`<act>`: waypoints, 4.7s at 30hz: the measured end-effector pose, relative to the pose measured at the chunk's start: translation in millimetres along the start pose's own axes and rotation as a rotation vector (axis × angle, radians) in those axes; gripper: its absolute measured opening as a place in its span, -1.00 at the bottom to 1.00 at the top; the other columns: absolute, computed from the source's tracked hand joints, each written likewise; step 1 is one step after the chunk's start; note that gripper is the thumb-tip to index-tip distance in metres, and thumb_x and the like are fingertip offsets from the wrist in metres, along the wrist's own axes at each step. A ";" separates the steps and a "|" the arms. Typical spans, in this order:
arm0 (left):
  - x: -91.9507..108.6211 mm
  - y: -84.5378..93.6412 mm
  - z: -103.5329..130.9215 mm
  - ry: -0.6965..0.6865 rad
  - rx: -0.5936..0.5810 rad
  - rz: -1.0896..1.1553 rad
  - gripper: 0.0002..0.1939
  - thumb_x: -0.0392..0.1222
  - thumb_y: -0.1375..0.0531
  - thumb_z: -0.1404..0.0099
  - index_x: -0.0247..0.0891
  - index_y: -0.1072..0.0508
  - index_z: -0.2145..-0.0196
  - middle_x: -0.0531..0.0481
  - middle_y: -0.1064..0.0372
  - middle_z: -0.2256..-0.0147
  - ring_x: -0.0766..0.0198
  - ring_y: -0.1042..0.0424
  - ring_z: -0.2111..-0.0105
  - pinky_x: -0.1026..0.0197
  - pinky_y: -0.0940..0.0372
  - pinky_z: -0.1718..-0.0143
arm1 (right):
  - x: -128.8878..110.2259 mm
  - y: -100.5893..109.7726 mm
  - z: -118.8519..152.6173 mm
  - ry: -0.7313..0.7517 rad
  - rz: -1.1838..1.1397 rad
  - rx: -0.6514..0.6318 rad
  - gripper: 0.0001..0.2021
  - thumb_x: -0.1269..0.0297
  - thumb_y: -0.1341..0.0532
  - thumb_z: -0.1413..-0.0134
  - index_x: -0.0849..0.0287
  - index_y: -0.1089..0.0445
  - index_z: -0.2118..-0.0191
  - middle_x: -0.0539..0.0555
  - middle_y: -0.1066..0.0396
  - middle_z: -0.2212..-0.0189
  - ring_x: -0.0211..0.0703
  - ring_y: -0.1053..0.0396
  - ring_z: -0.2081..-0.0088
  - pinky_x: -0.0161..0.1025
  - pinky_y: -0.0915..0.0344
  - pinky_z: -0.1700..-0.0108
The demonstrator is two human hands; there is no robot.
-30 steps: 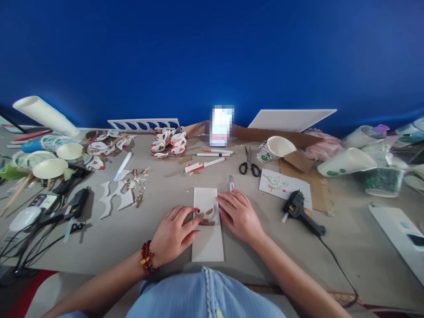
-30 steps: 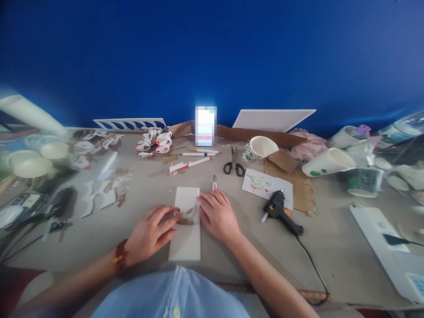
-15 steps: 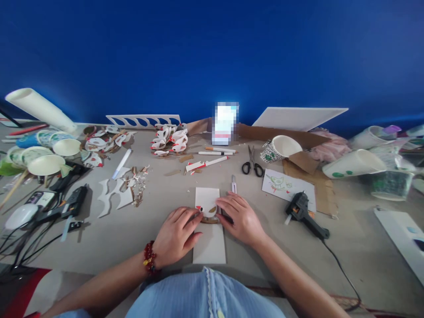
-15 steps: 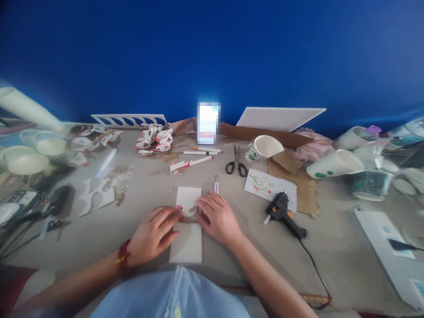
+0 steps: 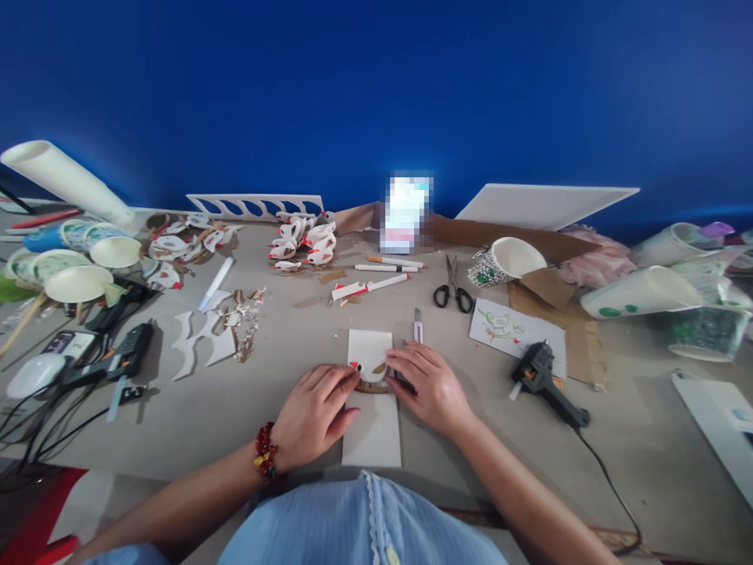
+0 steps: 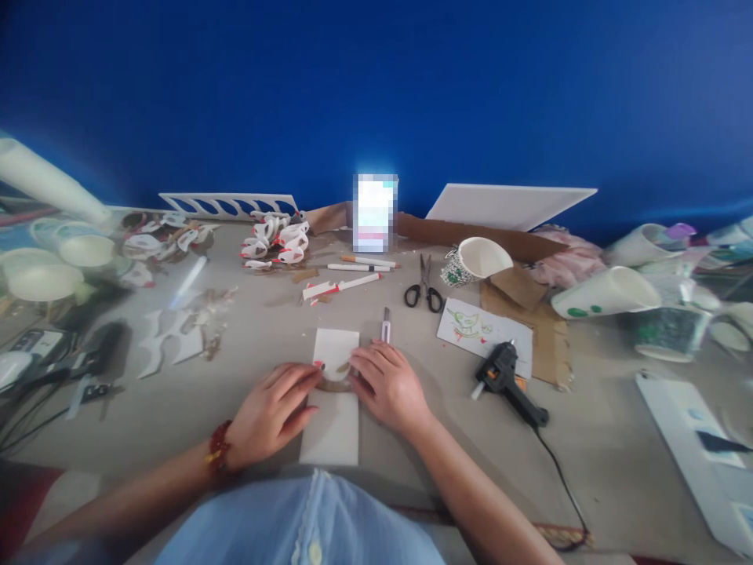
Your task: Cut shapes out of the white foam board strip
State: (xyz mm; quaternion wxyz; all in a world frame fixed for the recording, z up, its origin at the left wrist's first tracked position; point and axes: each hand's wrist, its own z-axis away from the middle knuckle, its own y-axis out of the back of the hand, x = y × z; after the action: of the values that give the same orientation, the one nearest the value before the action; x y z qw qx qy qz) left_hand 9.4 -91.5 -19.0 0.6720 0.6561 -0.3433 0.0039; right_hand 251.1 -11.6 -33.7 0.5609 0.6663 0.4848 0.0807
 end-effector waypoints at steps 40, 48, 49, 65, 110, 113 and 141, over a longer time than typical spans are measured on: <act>-1.7 -0.4 1.1 0.002 0.037 0.033 -0.64 -0.19 -0.10 -0.39 -0.32 -0.36 -0.10 -0.20 -0.36 -0.03 0.07 -0.37 0.00 0.03 -0.37 -0.03 | 4.1 -5.3 3.2 0.041 0.001 0.011 -0.83 0.31 -0.25 -0.22 0.12 -0.47 0.07 0.09 -0.54 0.08 -0.06 -0.44 0.03 0.04 -0.27 -0.20; -2.8 -1.8 2.3 -0.007 0.049 0.047 -0.63 -0.19 -0.10 -0.39 -0.32 -0.35 -0.11 -0.21 -0.36 -0.04 0.07 -0.37 -0.01 0.03 -0.37 -0.04 | 3.6 -5.1 1.8 0.050 0.011 0.015 -0.83 0.31 -0.24 -0.23 0.11 -0.47 0.07 0.08 -0.55 0.08 -0.07 -0.45 0.06 0.04 -0.27 -0.19; -3.0 -1.8 2.4 -0.010 0.049 0.048 -0.63 -0.19 -0.10 -0.39 -0.32 -0.35 -0.11 -0.21 -0.36 -0.04 0.07 -0.36 -0.02 0.03 -0.37 -0.04 | 3.4 -4.9 1.4 0.052 0.012 0.015 -0.83 0.31 -0.24 -0.23 0.10 -0.47 0.07 0.07 -0.55 0.08 -0.07 -0.45 0.06 0.04 -0.28 -0.19; -4.0 -2.6 3.7 -0.009 0.041 0.027 -0.63 -0.19 -0.07 -0.41 -0.28 -0.34 -0.13 -0.20 -0.36 -0.04 0.07 -0.37 -0.02 0.01 -0.38 -0.03 | 3.6 -5.1 2.0 0.048 0.026 0.003 -0.82 0.30 -0.23 -0.24 0.07 -0.48 0.07 0.06 -0.55 0.07 -0.07 -0.45 0.05 0.05 -0.28 -0.19; 0.0 -2.9 4.8 -0.118 0.064 -0.202 -0.55 -0.20 -0.08 -0.40 -0.24 -0.27 -0.22 -0.16 -0.33 -0.15 0.08 -0.35 -0.07 0.01 -0.37 -0.09 | -21.0 -2.7 -1.1 -0.039 0.115 -0.014 -0.82 0.18 -0.25 -0.17 0.11 -0.42 0.14 0.14 -0.50 0.09 0.02 -0.38 0.07 0.08 -0.26 -0.10; 4.2 -1.5 3.6 -0.103 0.031 -0.245 -0.54 -0.20 -0.14 -0.37 -0.24 -0.30 -0.21 -0.15 -0.32 -0.15 0.06 -0.34 -0.06 0.00 -0.37 -0.07 | -21.7 -1.9 -1.5 -0.033 0.115 -0.014 -0.83 0.19 -0.25 -0.17 0.11 -0.42 0.15 0.14 -0.50 0.09 0.03 -0.38 0.08 0.07 -0.27 -0.09; 5.1 7.4 -14.6 -0.262 -0.034 -0.331 -0.45 -0.04 -0.17 -0.35 -0.30 -0.25 -0.22 -0.09 -0.34 -0.13 0.11 -0.28 -0.14 -0.02 -0.08 -0.31 | -25.2 -4.1 2.9 -0.121 0.068 -0.100 -0.79 0.23 -0.28 -0.09 0.12 -0.40 0.13 0.10 -0.45 0.04 0.04 -0.28 0.00 0.00 -0.11 -0.18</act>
State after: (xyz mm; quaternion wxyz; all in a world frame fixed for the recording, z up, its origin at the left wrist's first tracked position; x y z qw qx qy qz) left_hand 16.6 -79.9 -8.8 0.6241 0.6869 -0.3155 -0.1976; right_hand 237.7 -32.5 -27.1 0.6187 0.6571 0.4224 0.0835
